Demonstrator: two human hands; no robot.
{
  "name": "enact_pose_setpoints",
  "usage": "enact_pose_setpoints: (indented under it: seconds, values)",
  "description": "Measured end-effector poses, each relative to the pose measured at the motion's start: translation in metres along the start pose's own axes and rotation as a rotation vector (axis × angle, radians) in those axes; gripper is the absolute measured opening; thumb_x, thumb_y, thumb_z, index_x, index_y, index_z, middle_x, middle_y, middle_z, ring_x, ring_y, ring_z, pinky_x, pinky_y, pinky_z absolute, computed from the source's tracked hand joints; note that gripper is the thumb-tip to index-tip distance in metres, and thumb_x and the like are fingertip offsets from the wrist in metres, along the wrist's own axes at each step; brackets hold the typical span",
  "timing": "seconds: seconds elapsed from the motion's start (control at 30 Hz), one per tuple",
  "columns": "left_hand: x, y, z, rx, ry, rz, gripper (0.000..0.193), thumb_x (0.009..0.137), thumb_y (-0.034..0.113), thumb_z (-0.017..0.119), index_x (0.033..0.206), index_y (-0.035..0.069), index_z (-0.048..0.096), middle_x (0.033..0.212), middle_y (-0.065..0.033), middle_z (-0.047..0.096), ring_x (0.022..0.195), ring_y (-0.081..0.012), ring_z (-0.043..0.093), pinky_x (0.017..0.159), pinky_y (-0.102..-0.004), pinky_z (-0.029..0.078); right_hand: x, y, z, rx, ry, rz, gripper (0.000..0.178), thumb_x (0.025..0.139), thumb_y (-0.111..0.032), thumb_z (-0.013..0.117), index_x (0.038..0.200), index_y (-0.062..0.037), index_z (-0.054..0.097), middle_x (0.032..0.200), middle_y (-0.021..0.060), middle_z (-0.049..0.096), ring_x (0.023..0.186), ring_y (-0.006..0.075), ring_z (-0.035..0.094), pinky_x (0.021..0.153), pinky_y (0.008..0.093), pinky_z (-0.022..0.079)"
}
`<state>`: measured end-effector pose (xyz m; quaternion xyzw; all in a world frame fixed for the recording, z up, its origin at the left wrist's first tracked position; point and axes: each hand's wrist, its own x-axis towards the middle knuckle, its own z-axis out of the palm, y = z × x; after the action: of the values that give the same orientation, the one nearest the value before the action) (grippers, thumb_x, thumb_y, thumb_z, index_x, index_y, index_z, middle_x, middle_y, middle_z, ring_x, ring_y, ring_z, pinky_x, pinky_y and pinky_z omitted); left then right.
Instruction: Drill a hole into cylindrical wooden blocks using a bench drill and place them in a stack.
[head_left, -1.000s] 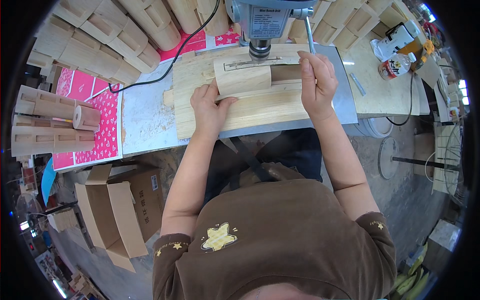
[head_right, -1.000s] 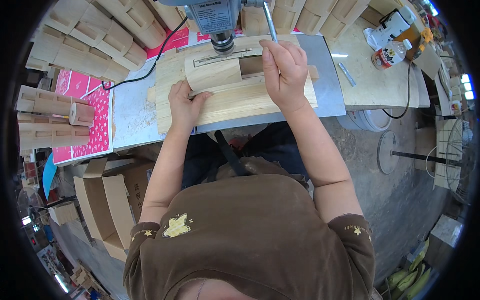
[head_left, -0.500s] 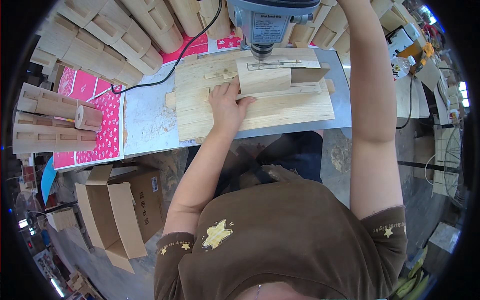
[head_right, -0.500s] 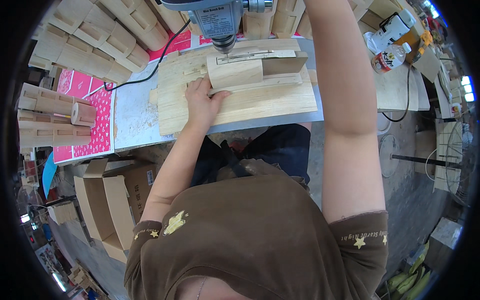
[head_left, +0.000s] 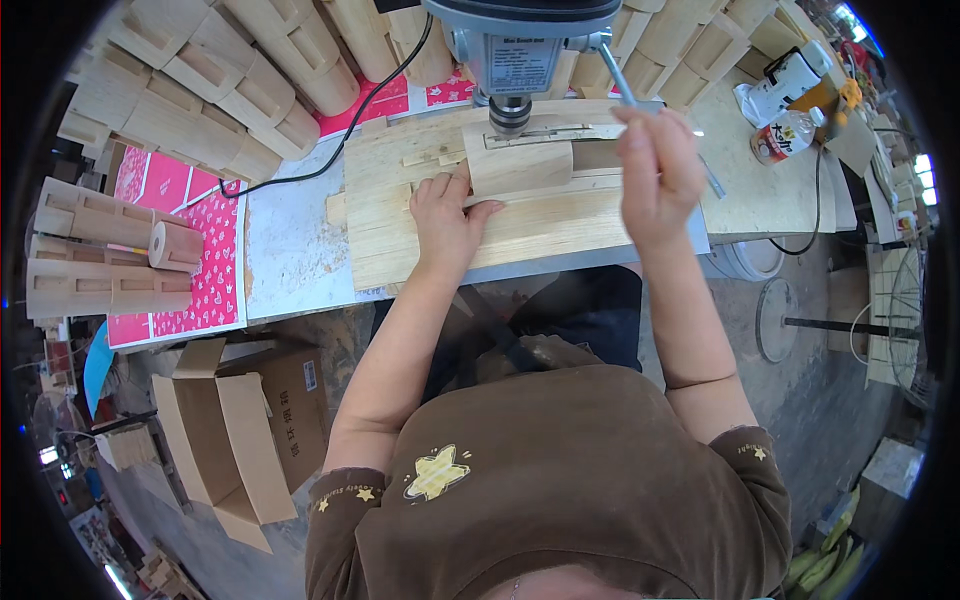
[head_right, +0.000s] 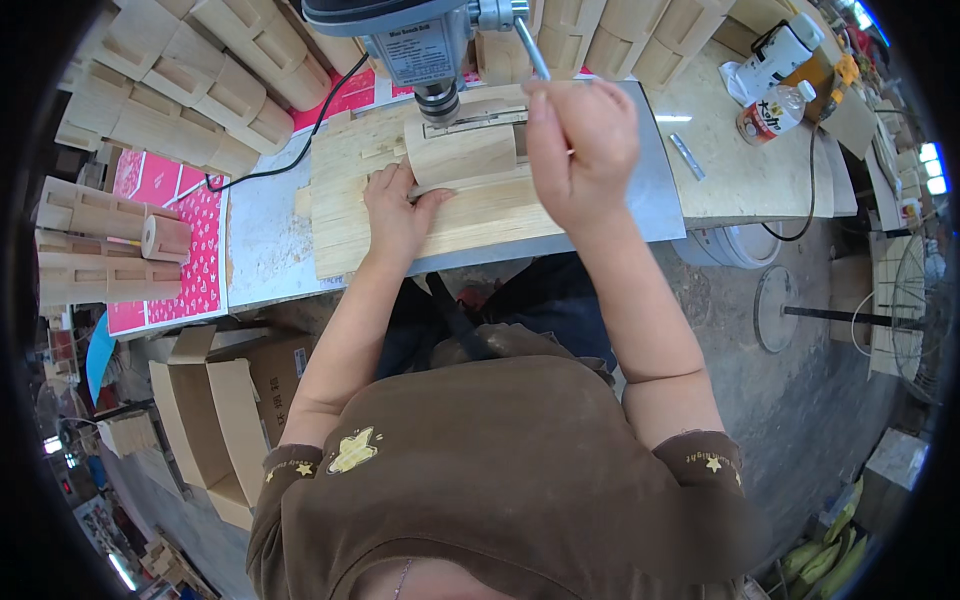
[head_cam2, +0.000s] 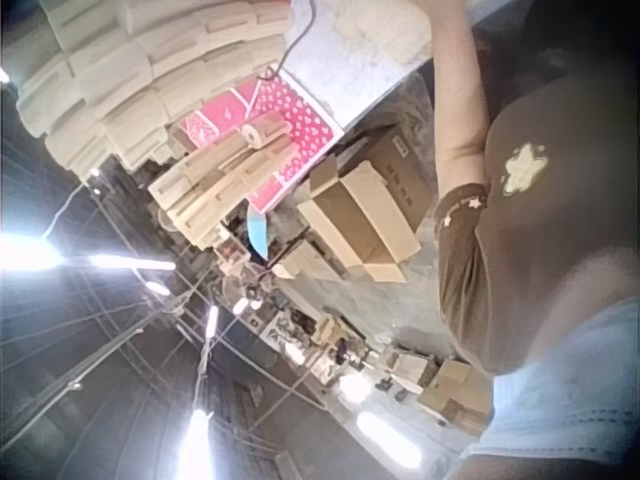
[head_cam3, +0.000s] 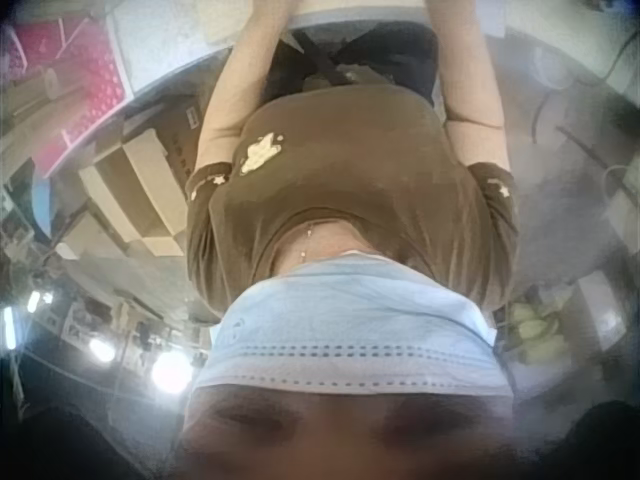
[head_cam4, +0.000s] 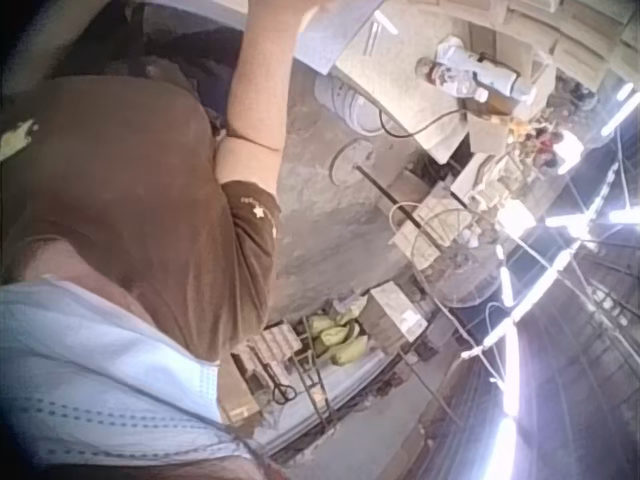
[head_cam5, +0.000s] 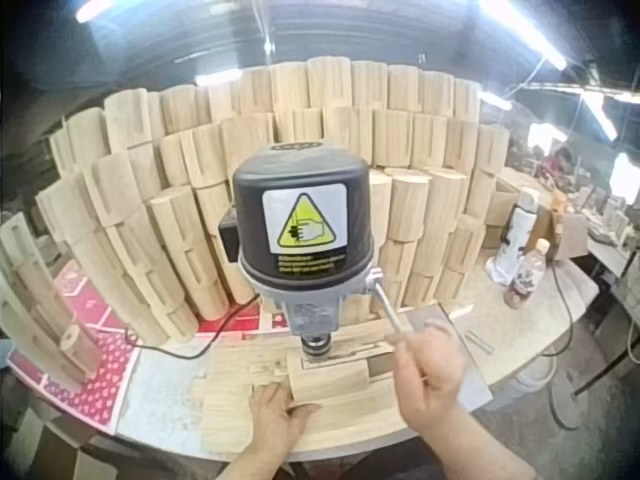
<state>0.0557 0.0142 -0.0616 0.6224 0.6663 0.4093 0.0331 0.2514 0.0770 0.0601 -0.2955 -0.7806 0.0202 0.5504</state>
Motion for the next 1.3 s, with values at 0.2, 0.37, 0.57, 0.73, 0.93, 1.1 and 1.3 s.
enact_pose_setpoints:
  seconds: [0.2, 0.37, 0.57, 0.73, 0.93, 1.1, 1.3]
  values:
    - [0.010, 0.005, -0.006, 0.028, 0.004, -0.003, 0.057, 0.060, 0.026, 0.078, 0.110, 0.005, 0.060, 0.082, -0.0055, 0.057, 0.085, -0.0271, 0.051, 0.080, -0.0408, 0.036, -0.017, 0.027, 0.031, 0.050, 0.092, -0.088, 0.016, 0.078, -0.002, 0.058, 0.092, -0.0042, 0.063, 0.072, 0.0052, 0.055, 0.070, 0.0242, 0.052, 0.084, 0.0413, 0.037]
    - [-0.001, -0.007, 0.008, 0.070, 0.012, 0.045, 0.057, 0.064, 0.033, 0.074, 0.110, 0.002, 0.059, 0.088, -0.0115, 0.058, 0.090, -0.0315, 0.051, 0.082, -0.0439, 0.036, 0.007, 0.016, 0.012, -0.029, 0.137, -0.216, 0.008, 0.075, -0.001, 0.059, 0.082, -0.0029, 0.063, 0.066, 0.0062, 0.053, 0.064, 0.0259, 0.051, 0.079, 0.0413, 0.040]
    - [-0.012, 0.002, -0.005, 0.068, 0.031, 0.009, 0.057, 0.063, 0.033, 0.076, 0.109, 0.005, 0.061, 0.088, -0.0073, 0.059, 0.088, -0.0275, 0.053, 0.082, -0.0411, 0.035, 0.130, -0.018, -0.010, 0.001, -0.052, 0.278, 0.017, 0.083, -0.016, 0.056, 0.075, -0.0015, 0.061, 0.063, 0.0153, 0.056, 0.062, 0.0342, 0.056, 0.066, 0.0430, 0.043]
    - [0.003, 0.003, -0.004, -0.193, -0.040, -0.170, 0.052, 0.060, 0.032, 0.080, 0.104, 0.010, 0.064, 0.089, -0.0038, 0.059, 0.092, -0.0224, 0.054, 0.086, -0.0395, 0.033, 0.160, 0.019, 0.020, -0.028, -0.053, 0.338, 0.026, 0.089, -0.026, 0.051, 0.087, -0.0018, 0.061, 0.069, 0.0188, 0.059, 0.070, 0.0395, 0.057, 0.067, 0.0450, 0.043]
    - [0.013, -0.003, -0.006, -0.279, 0.029, -0.023, 0.047, 0.056, 0.013, 0.082, 0.100, 0.007, 0.067, 0.082, -0.0051, 0.056, 0.074, -0.0185, 0.057, 0.070, -0.0320, 0.047, 0.072, 0.021, -0.007, -0.045, -0.331, 0.312, 0.031, 0.089, -0.028, 0.052, 0.110, -0.0055, 0.057, 0.089, 0.0157, 0.062, 0.089, 0.0347, 0.055, 0.078, 0.0435, 0.042]
    - [0.011, -0.015, -0.021, -0.365, -0.096, -0.035, 0.036, 0.058, 0.016, 0.081, 0.089, 0.006, 0.065, 0.088, -0.0051, 0.058, 0.082, -0.0226, 0.058, 0.075, -0.0366, 0.045, -0.029, 0.053, 0.003, -0.242, -0.678, 0.136, 0.027, 0.079, -0.024, 0.065, 0.100, -0.0106, 0.057, 0.098, 0.0090, 0.056, 0.096, 0.0299, 0.051, 0.083, 0.0428, 0.038]
    - [-0.020, -0.040, -0.093, -0.448, -0.082, -0.108, 0.023, 0.062, 0.008, 0.078, 0.076, 0.003, 0.060, 0.072, -0.0005, 0.053, 0.068, -0.0118, 0.053, 0.060, -0.0256, 0.045, -0.039, 0.056, -0.006, -0.271, -0.634, 0.072, 0.026, 0.074, -0.022, 0.067, 0.095, -0.0102, 0.056, 0.091, 0.0072, 0.054, 0.094, 0.0273, 0.051, 0.082, 0.0412, 0.036]
